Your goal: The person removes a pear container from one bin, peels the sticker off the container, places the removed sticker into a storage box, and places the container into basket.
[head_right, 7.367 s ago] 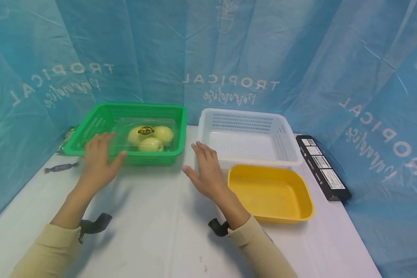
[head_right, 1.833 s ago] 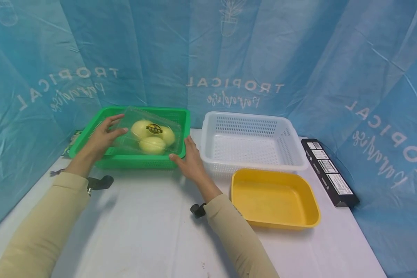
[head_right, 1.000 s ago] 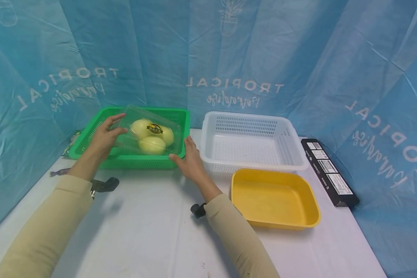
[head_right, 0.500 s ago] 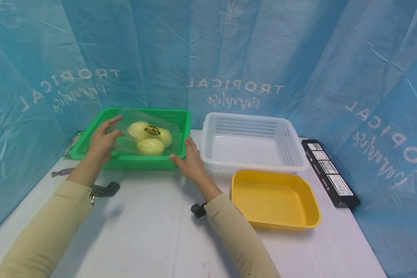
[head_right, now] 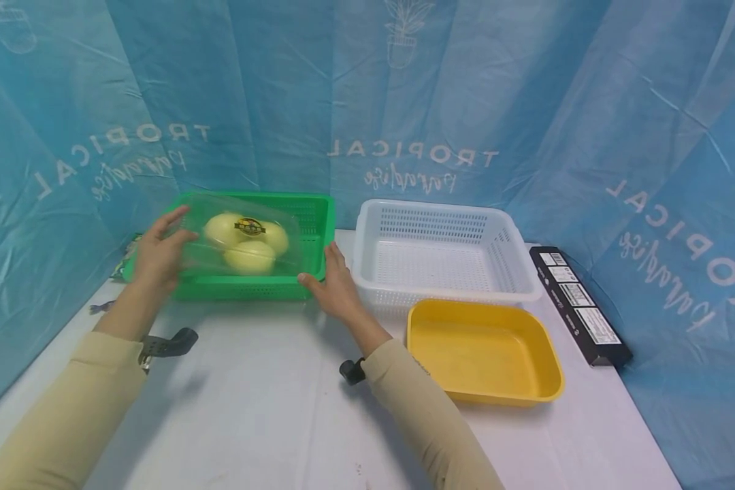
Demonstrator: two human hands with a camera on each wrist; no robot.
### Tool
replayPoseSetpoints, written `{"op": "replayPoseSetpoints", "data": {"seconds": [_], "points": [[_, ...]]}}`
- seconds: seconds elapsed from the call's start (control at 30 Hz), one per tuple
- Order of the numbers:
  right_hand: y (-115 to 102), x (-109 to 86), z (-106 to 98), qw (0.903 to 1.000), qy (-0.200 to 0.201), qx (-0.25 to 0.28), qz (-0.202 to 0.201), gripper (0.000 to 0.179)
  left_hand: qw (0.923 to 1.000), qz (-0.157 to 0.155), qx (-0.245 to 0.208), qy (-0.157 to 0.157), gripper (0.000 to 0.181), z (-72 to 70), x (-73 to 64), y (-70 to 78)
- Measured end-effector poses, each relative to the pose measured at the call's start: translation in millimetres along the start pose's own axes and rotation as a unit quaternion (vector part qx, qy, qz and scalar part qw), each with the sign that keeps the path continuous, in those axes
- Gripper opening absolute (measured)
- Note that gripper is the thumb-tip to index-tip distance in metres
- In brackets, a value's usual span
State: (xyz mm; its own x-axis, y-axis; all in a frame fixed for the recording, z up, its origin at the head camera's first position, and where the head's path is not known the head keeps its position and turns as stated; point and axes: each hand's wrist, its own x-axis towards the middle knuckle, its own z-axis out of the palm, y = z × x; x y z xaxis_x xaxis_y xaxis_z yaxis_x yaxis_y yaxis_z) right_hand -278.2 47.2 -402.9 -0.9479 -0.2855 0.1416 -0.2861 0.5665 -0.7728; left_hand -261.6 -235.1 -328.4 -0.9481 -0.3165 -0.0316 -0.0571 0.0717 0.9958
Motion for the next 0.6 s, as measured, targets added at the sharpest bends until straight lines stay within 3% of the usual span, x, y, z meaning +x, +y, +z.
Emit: {"op": "replayPoseSetpoints", "data": {"seconds": [0.3, 0.6], "points": [[-1, 0.0, 0, 1.0000, -0.006, -0.003, -0.002, 0.079, 0.9968, 0.011, -0.071, 0.035, 0.054, -7.6, -9.3, 12.9], [-1, -0.8, -3, 0.9999, -0.012, 0.002, -0.006, 0.080, 0.9937, 0.026, -0.091, 0.061, 0.051, -12.0, -22.5, 23.3]]}}
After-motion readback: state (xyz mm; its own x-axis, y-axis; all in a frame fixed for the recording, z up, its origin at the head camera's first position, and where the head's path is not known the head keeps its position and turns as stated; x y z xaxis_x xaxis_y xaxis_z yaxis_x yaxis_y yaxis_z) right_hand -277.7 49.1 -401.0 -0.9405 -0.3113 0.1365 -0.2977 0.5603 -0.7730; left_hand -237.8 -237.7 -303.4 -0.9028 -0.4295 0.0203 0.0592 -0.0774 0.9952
